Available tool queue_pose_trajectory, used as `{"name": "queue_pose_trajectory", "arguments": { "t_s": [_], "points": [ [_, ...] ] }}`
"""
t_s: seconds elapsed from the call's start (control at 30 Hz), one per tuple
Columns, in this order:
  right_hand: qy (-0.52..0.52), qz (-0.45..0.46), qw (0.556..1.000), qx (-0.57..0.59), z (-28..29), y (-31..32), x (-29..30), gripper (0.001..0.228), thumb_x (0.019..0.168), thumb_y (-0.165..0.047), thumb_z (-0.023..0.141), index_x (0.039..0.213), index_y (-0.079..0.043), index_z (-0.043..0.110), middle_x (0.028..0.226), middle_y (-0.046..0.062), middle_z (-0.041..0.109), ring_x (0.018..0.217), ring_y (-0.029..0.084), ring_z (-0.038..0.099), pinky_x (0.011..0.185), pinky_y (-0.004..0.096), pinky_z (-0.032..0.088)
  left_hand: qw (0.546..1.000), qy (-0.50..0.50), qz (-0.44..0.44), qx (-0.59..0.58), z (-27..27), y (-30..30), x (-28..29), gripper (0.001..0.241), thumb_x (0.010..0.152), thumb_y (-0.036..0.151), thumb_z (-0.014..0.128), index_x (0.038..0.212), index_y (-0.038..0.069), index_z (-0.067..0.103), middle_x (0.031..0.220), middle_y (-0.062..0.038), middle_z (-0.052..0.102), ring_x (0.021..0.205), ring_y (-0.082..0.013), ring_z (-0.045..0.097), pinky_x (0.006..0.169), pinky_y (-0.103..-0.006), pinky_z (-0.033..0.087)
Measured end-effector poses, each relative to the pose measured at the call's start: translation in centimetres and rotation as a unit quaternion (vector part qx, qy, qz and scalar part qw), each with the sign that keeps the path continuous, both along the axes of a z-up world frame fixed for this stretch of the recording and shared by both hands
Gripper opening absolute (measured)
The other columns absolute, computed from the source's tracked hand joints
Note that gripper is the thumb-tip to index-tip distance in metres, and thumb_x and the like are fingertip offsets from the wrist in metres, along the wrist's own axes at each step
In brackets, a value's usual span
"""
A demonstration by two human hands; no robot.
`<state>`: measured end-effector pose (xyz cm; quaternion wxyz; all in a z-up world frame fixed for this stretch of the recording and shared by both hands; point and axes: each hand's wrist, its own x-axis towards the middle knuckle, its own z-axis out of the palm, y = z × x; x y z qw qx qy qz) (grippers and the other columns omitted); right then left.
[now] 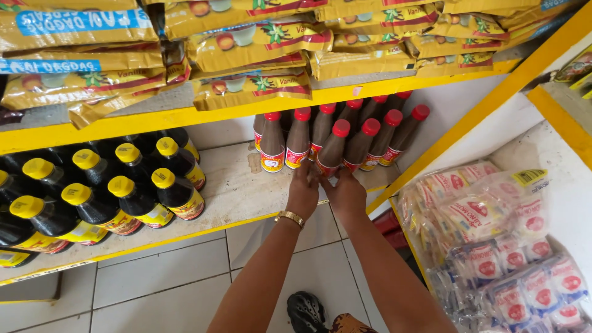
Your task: Stocking shelves with bottles of condiments from a cardboard box on the floor.
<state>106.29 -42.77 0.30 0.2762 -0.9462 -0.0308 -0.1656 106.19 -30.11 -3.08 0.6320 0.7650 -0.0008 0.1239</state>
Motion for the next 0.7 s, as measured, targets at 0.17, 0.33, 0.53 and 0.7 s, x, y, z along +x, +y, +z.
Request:
{"name": "queue_pose_trajectory", "arguments": {
  "t_s": [0.17,0.33,0.53,0.7],
  "points": [
    [0.034,0.004,0.999,0.002,0.1,0.0,0.5,0.047,0.087,-0.046,0.077,0.097,-0.002,0.065,0.088,0.017,0.074,0.084,0.039,0.071,0.069,0.049,0.055,1.000,0.007,-0.012,-0.021,0.4,-0.3,0.2,0.059,0.090,-0.004,0.051,0.148,0.006,0.047,0.135,-0.023,0.063,0.124,-0.0377,0.062,0.100,-0.0427,0.052],
    [0.003,0.053,0.998,0.026,-1.5,-0.6,1.2,0.042,0.093,-0.030,0.068,0.113,0.006,0.057,0.099,0.027,0.069,0.082,0.046,0.067,0.065,0.053,0.054,0.998,-0.052,0.008,0.016,-0.6,-0.9,-0.6,0.056,0.086,-0.009,0.053,0.140,0.004,0.051,0.136,-0.023,0.058,0.119,-0.0406,0.064,0.099,-0.0429,0.054],
    [0.047,0.036,0.994,-0.094,-3.4,-1.0,1.6,0.025,0.098,-0.026,0.059,0.097,-0.002,0.066,0.093,0.022,0.072,0.085,0.042,0.070,0.072,0.053,0.055,0.999,0.013,-0.040,-0.029,0.7,-0.6,-1.6,0.056,0.088,-0.006,0.053,0.143,0.006,0.049,0.137,-0.019,0.056,0.114,-0.0344,0.068,0.092,-0.0406,0.057],
    [0.081,0.029,0.994,-0.063,1.6,0.5,0.2,0.036,0.096,-0.037,0.064,0.091,-0.002,0.068,0.086,0.023,0.072,0.083,0.043,0.069,0.070,0.052,0.054,0.994,-0.082,0.070,0.019,-3.3,0.0,0.5,0.045,0.088,-0.004,0.063,0.132,0.000,0.054,0.126,-0.021,0.060,0.109,-0.0362,0.067,0.089,-0.0426,0.057]
  ]
}}
